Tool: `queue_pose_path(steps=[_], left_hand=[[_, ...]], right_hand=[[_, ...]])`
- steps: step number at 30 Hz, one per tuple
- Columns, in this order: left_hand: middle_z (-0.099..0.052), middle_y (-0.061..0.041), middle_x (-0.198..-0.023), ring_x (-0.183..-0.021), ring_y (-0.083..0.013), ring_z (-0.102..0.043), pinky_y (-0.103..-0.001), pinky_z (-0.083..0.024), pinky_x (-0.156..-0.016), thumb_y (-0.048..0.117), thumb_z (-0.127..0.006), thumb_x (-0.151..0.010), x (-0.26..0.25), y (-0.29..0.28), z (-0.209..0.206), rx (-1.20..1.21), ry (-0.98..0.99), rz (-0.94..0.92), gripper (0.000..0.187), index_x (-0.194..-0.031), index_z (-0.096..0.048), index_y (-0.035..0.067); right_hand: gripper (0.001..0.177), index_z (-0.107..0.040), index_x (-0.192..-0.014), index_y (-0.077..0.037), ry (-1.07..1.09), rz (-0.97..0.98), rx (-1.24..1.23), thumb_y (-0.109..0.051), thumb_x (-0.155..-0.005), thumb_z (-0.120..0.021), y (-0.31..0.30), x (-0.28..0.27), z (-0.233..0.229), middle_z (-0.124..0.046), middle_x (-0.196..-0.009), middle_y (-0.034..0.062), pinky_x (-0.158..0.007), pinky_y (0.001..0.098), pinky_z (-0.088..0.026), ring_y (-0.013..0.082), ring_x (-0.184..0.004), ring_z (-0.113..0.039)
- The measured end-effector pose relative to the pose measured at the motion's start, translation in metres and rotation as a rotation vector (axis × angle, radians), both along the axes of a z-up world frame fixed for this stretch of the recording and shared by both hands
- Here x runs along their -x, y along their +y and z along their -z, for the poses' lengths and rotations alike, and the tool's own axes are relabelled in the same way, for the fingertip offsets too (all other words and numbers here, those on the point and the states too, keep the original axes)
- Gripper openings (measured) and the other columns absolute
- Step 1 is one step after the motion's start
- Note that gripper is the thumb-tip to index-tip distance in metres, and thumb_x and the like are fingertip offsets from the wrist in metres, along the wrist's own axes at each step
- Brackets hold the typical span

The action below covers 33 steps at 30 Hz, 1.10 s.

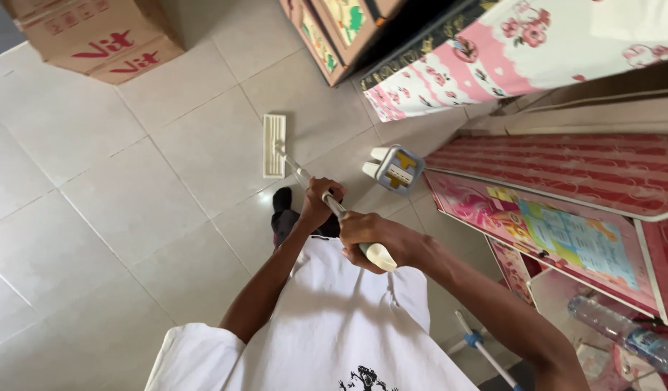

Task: Mopping a tiled floor in a room using a flat mop.

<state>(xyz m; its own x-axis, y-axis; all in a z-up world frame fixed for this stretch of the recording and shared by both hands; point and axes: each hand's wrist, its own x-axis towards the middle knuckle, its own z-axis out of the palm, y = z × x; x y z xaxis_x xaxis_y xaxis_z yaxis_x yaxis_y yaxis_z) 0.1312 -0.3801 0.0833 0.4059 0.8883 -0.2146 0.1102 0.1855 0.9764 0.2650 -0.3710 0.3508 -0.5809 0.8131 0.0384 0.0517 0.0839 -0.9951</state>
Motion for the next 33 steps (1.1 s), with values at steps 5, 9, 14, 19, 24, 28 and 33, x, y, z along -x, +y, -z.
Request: queue_pose_path(steps=[5, 9, 14, 19, 24, 28, 33], left_hand=[[-0.069, -0.004, -0.076, -0.081, -0.0277, -0.068, -0.055, -0.028, -0.116, 0.021, -0.08, -0.094, -0.06, -0.009, 0.014, -0.07, -0.037, 0.158, 0.014, -0.087, -0.071, 0.014], [-0.063, -0.002, -0.062, -0.063, -0.0229, -0.064, -0.042, -0.042, -0.1, 0.021, -0.079, -0.095, -0.105, -0.013, 0.007, -0.17, -0.107, 0.313, 0.019, -0.078, -0.07, 0.016], [-0.062, -0.005, -0.061, -0.063, -0.0276, -0.063, -0.041, -0.041, -0.096, 0.029, -0.079, -0.093, -0.166, -0.036, 0.05, -0.254, -0.122, 0.42, 0.023, -0.079, -0.068, 0.014], [-0.064, -0.007, -0.064, -0.07, -0.0326, -0.065, -0.047, -0.042, -0.102, 0.035, -0.074, -0.096, -0.198, -0.049, 0.071, -0.31, -0.075, 0.563, 0.024, -0.081, -0.067, 0.018], [-0.062, -0.007, -0.061, -0.066, -0.0337, -0.061, -0.047, -0.047, -0.095, 0.027, -0.075, -0.094, -0.215, -0.04, 0.059, -0.225, -0.142, 0.718, 0.022, -0.078, -0.066, 0.015], [-0.066, -0.008, -0.064, -0.07, -0.0353, -0.064, -0.047, -0.05, -0.091, 0.03, -0.076, -0.092, -0.223, -0.029, 0.047, -0.202, -0.203, 0.848, 0.022, -0.078, -0.068, 0.016], [-0.061, -0.012, -0.064, -0.066, -0.037, -0.06, -0.054, -0.05, -0.08, 0.02, -0.069, -0.1, -0.245, -0.008, 0.029, -0.076, -0.16, 1.163, 0.02, -0.082, -0.063, 0.013]], right_hand=[[0.027, -0.052, -0.069, -0.011, -0.05, 0.117, 0.006, 0.002, -0.092, -0.055, -0.028, -0.051, -0.016, -0.047, -0.062, 0.0018, -0.071, 0.0374, -0.048, 0.0211, -0.054, -0.048], [0.025, -0.053, -0.067, -0.009, -0.1, 0.251, -0.017, 0.007, -0.086, -0.056, -0.059, -0.088, -0.018, -0.048, -0.061, 0.004, -0.072, 0.0399, -0.051, 0.0218, -0.053, -0.051], [0.028, -0.051, -0.067, -0.009, -0.146, 0.416, -0.044, 0.004, -0.089, -0.061, -0.102, -0.127, -0.004, -0.049, -0.061, 0.0039, -0.07, 0.04, -0.051, 0.0244, -0.054, -0.052], [0.029, -0.052, -0.068, -0.009, -0.155, 0.571, -0.057, 0.001, -0.092, -0.063, -0.124, -0.143, -0.003, -0.05, -0.06, 0.0053, -0.07, 0.0401, -0.051, 0.0266, -0.056, -0.055], [0.031, -0.051, -0.069, -0.009, -0.198, 0.833, -0.061, -0.004, -0.096, -0.064, -0.132, -0.14, 0.002, -0.051, -0.062, 0.0056, -0.074, 0.0397, -0.053, 0.0265, -0.057, -0.054], [0.033, -0.052, -0.069, -0.01, -0.216, 1.001, -0.067, -0.008, -0.1, -0.062, -0.126, -0.131, -0.008, -0.053, -0.06, 0.0029, -0.075, 0.0371, -0.055, 0.0206, -0.055, -0.054], [0.032, -0.052, -0.069, -0.006, -0.211, 1.219, -0.122, 0.0, -0.097, -0.064, -0.114, -0.132, -0.007, -0.051, -0.059, 0.0062, -0.074, 0.0395, -0.055, 0.0232, -0.054, -0.055]])
